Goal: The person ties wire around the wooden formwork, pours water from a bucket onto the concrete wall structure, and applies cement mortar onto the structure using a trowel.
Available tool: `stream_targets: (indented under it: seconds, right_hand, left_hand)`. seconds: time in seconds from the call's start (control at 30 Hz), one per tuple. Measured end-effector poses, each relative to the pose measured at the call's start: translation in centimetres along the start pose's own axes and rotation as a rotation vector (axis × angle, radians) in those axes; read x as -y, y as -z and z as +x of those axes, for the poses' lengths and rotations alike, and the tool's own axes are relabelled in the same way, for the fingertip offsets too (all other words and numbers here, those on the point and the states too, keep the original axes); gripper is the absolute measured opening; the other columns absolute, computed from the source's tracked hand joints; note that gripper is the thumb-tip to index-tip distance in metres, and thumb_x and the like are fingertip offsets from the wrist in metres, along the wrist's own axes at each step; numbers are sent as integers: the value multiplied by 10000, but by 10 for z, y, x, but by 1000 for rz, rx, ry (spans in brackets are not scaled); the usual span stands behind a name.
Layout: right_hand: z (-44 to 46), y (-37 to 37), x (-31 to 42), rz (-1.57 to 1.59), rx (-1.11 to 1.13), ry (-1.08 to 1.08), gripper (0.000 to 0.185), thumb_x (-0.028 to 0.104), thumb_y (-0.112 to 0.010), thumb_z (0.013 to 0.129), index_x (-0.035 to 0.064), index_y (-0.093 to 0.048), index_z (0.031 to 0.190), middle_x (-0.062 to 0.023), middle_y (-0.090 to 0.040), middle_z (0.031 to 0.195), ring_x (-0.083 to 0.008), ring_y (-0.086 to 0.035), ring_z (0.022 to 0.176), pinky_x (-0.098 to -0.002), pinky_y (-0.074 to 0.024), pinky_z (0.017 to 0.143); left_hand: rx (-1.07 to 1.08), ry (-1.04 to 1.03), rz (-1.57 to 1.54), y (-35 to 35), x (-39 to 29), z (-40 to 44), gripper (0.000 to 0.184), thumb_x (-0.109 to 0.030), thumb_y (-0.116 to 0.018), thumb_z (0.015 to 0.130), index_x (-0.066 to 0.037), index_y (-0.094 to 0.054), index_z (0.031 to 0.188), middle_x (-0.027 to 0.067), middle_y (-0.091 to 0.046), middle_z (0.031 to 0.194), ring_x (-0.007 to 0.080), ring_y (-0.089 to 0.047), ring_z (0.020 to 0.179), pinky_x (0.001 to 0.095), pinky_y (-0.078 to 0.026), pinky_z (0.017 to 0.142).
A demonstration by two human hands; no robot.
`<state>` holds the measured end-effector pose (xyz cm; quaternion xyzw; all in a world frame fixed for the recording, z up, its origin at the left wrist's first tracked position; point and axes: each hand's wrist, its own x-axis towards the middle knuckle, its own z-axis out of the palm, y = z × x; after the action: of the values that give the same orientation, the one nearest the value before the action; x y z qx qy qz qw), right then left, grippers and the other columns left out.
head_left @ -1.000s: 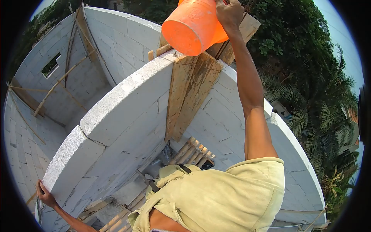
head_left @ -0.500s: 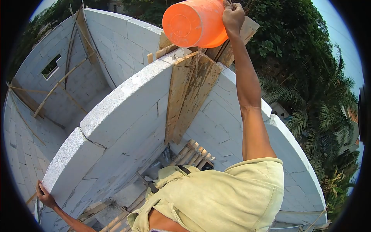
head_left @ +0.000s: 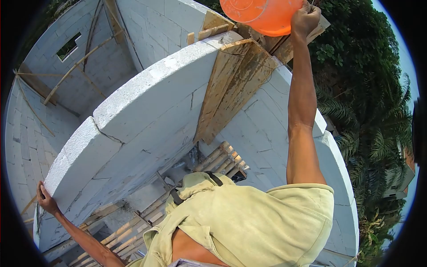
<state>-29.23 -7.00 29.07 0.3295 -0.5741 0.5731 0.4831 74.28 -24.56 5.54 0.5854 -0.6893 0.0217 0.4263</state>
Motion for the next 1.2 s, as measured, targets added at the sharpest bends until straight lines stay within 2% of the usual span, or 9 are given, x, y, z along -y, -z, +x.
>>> stream_targets:
  seconds: [0.07,0.17,0.23,0.37,0.57,0.63,0.9,1.1,1.2]
  right_hand:
    - [-5,5,6,-172,39,25,282,257,-584,1008,-10,-655,952,-207,-677,862,-342,-649,797,-474,-488,738]
    - [1,0,-38,-242,-29,171,200,208,-551,1024,29,-620,966,-119,-620,802,-243,-585,650,-403,-480,605]
    - [0,-7,-44,555,93,-298,211,183,-662,1022,3,-553,1006,-124,-664,883,-181,-638,701,-319,-529,624]
    - [-36,38,33,771,68,-366,250,119,-686,998,-18,-486,1058,-109,-632,896,-138,-664,749,-255,-555,595]
    - [-91,105,81,736,85,-315,288,134,-724,977,-10,-500,1087,-72,-632,885,-92,-625,756,-239,-571,645]
    - [-116,128,82,726,215,-299,256,139,-727,978,9,-528,1073,-44,-632,886,-72,-607,764,-215,-541,678]
    - [-185,200,101,622,714,-688,251,108,-784,930,42,-553,1002,21,-568,856,-32,-500,747,-187,-448,675]
    - [-125,267,105,360,588,-649,231,61,-774,929,55,-552,993,25,-580,842,-30,-516,789,-186,-447,701]
    - [-86,302,110,247,505,-683,173,124,-725,977,74,-561,961,37,-565,822,-32,-513,792,-193,-446,745]
  left_hand:
    - [16,17,8,1,-2,1,333,-153,-503,1064,34,-675,1279,149,-720,1237,240,-675,1139,335,-491,1028]
    - [23,26,23,3,-1,2,335,-153,-503,1065,36,-676,1280,146,-721,1236,234,-675,1139,331,-491,1028]
    - [13,15,-26,5,1,2,335,-153,-500,1068,35,-677,1282,143,-721,1227,238,-674,1132,336,-494,1023]
    - [13,75,-42,9,2,1,337,-153,-497,1070,30,-677,1288,142,-715,1234,236,-665,1139,339,-491,1026]
    - [56,69,-118,13,-2,3,367,-158,-455,1090,62,-652,1308,152,-690,1276,231,-636,1178,334,-460,1069]
    - [65,89,-107,14,3,2,382,-162,-432,1100,69,-641,1322,156,-683,1290,236,-629,1199,331,-449,1085]
    - [97,38,-8,13,16,5,398,-177,-413,1110,78,-629,1326,167,-661,1336,257,-610,1243,339,-426,1115]
    - [109,12,94,8,32,20,450,-325,-498,1081,36,-662,1294,182,-669,1317,317,-613,1224,382,-439,1073]
    - [-6,-90,260,1,-58,23,431,-348,-545,1052,7,-679,1255,169,-680,1297,319,-624,1202,404,-449,1057]
